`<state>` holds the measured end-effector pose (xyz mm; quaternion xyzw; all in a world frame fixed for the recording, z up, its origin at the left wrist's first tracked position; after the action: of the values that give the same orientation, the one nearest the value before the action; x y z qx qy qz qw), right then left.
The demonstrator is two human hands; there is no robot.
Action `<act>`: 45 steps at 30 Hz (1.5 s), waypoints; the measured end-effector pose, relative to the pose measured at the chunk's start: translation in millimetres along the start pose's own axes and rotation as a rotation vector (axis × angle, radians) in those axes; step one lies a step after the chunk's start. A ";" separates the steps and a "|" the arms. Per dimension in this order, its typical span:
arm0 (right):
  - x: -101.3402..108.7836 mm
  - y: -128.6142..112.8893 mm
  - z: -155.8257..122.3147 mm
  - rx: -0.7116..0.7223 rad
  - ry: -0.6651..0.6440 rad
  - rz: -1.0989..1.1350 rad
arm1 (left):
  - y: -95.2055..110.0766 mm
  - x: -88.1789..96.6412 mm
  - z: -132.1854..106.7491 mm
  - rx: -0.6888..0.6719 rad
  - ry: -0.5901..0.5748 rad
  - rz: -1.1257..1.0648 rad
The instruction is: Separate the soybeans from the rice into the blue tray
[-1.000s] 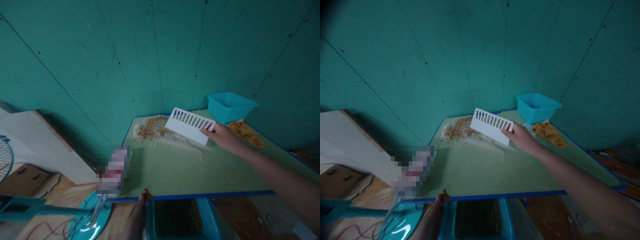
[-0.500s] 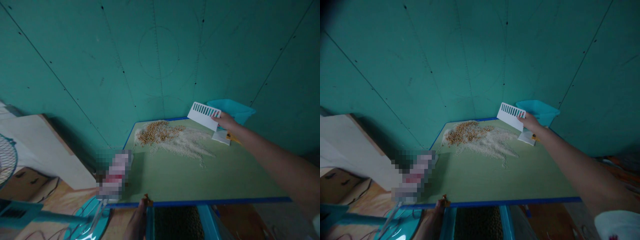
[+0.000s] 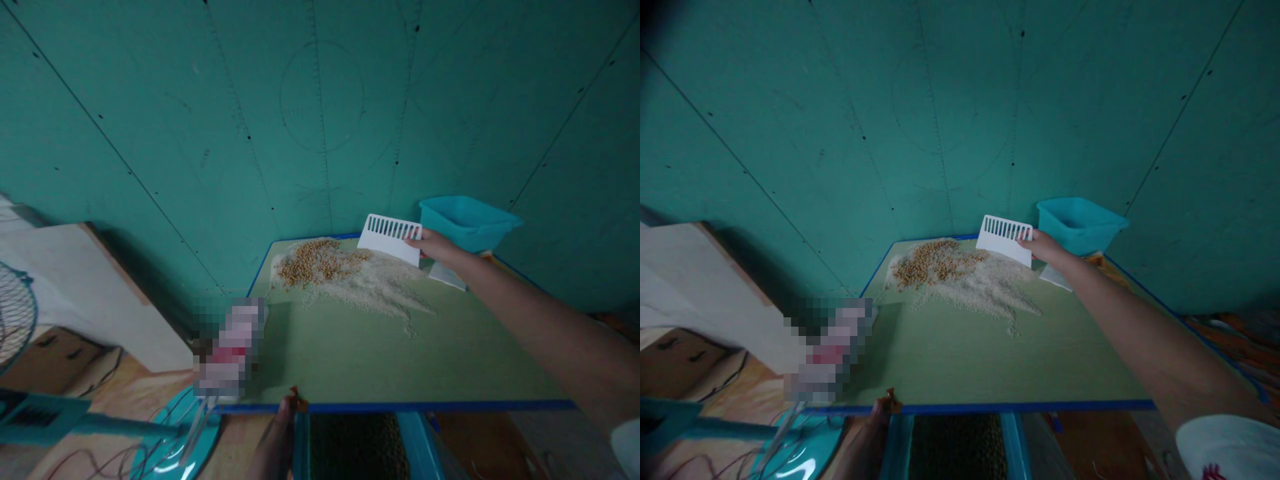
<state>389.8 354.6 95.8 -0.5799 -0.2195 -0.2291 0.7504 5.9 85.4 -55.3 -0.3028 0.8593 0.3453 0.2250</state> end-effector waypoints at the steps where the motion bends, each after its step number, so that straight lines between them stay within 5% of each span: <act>1: -2.1 -2.4 0.5 0.012 -0.011 -0.017 | 0.1 0.3 -3.5 -0.017 0.016 -0.004; 13: -19.6 -32.4 9.1 0.227 -0.058 -0.205 | 2.1 -17.5 -20.2 -0.055 0.025 0.013; 25: -59.3 -81.3 -6.8 0.400 -0.193 -0.092 | -3.3 -11.8 -15.3 0.017 0.007 0.076; 32: -68.6 -88.0 14.1 0.356 -0.147 0.001 | -1.7 -10.7 -9.8 -0.013 0.041 0.052; 45: -148.0 -119.6 65.1 0.252 -0.168 0.196 | -14.8 14.7 11.9 0.067 0.099 0.010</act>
<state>195.9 404.4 114.8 -0.5170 -0.2508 -0.0765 0.8149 7.5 80.2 -78.7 -0.3077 0.8819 0.3021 0.1907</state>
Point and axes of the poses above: each hand's wrist, its own z-axis towards the middle knuckle, its own x-axis out of the back of the hand, y = z × x, the point moved 10 cm from there along z, towards the middle knuckle, and after that the axes turned 15 degrees about x, right-handed, at the moved point
